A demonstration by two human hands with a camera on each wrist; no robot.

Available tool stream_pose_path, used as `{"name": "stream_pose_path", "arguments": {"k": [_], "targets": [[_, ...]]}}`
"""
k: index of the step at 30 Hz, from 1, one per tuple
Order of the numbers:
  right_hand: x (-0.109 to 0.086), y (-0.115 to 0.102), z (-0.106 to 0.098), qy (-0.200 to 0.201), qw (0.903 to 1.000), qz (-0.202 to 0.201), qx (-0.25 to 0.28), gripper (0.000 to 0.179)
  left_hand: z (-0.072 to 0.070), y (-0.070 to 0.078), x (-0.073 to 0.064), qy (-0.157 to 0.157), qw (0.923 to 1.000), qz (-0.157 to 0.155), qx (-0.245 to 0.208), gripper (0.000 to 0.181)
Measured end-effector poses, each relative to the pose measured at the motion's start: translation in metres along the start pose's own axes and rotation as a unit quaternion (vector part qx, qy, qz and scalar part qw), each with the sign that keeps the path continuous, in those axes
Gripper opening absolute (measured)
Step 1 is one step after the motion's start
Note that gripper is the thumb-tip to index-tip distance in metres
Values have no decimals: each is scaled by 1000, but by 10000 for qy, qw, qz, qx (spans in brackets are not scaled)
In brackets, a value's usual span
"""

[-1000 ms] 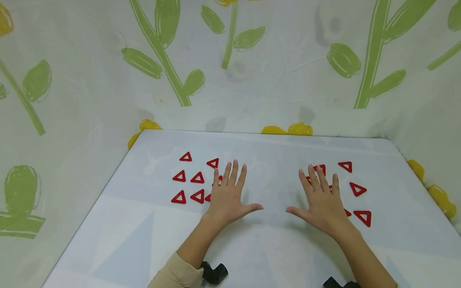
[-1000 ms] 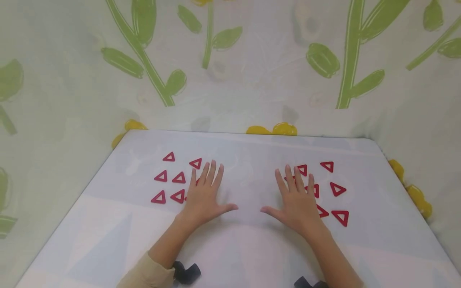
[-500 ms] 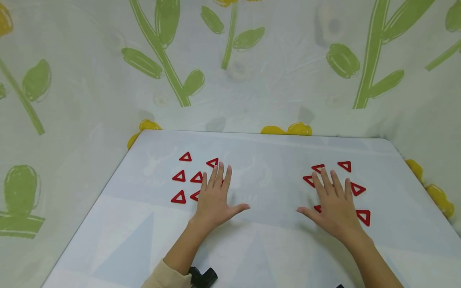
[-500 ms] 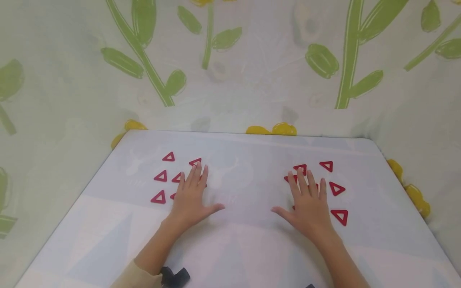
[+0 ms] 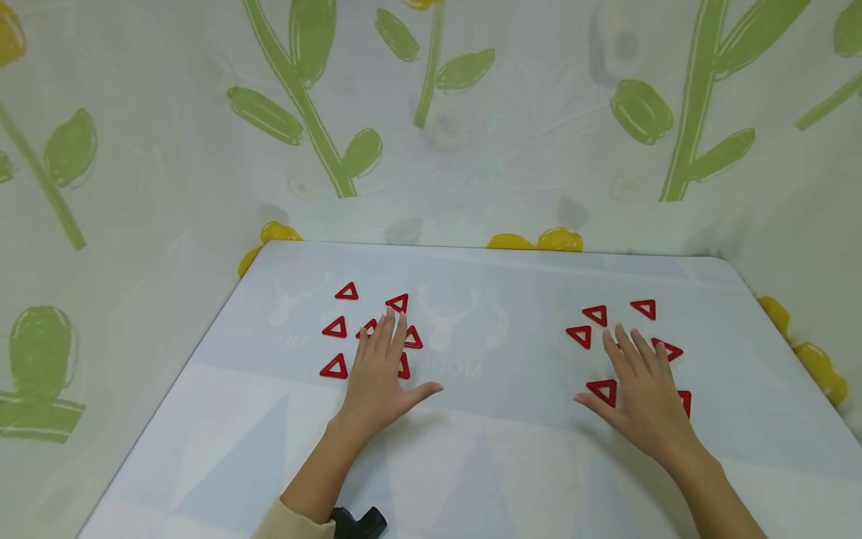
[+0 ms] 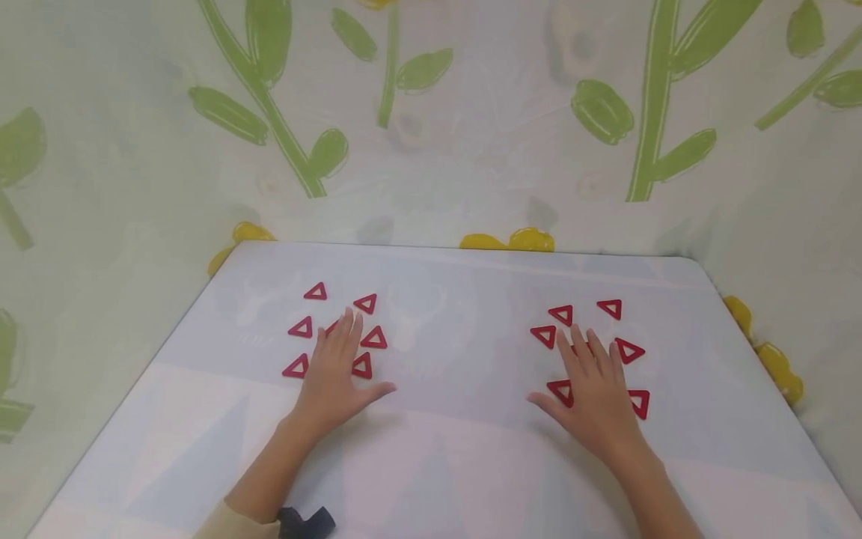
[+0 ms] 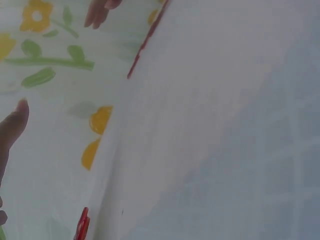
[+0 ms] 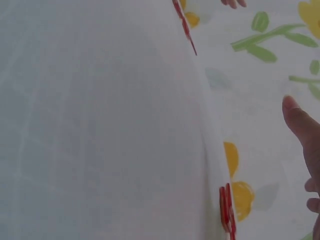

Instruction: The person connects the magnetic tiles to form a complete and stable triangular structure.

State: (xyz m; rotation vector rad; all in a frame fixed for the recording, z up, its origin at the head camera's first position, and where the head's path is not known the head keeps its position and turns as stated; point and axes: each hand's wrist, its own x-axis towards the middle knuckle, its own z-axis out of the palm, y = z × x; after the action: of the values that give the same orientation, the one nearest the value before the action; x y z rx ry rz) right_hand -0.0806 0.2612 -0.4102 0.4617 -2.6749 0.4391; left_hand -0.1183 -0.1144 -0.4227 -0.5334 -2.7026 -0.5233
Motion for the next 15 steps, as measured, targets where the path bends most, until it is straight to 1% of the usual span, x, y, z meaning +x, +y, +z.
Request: {"name": "stream_pose_path", "arguments": {"k": [2,4,8,15], "targets": [[-3,2,-1,-5,9997,47,224,94,0,-4,-2,45,10000,-1,-66,108],[-6,5,-1,3,9991,79,415,95,-1,-8,-4,7,9999,-36,-126,108],[-12,11,0,98,9980,79,620,94,-3,-13,-7,10,9997,-76,-251,103],[-19,20,0,124,9939,174,1085,90,2,-24,-11,216,9982,-45,-549,98]]}}
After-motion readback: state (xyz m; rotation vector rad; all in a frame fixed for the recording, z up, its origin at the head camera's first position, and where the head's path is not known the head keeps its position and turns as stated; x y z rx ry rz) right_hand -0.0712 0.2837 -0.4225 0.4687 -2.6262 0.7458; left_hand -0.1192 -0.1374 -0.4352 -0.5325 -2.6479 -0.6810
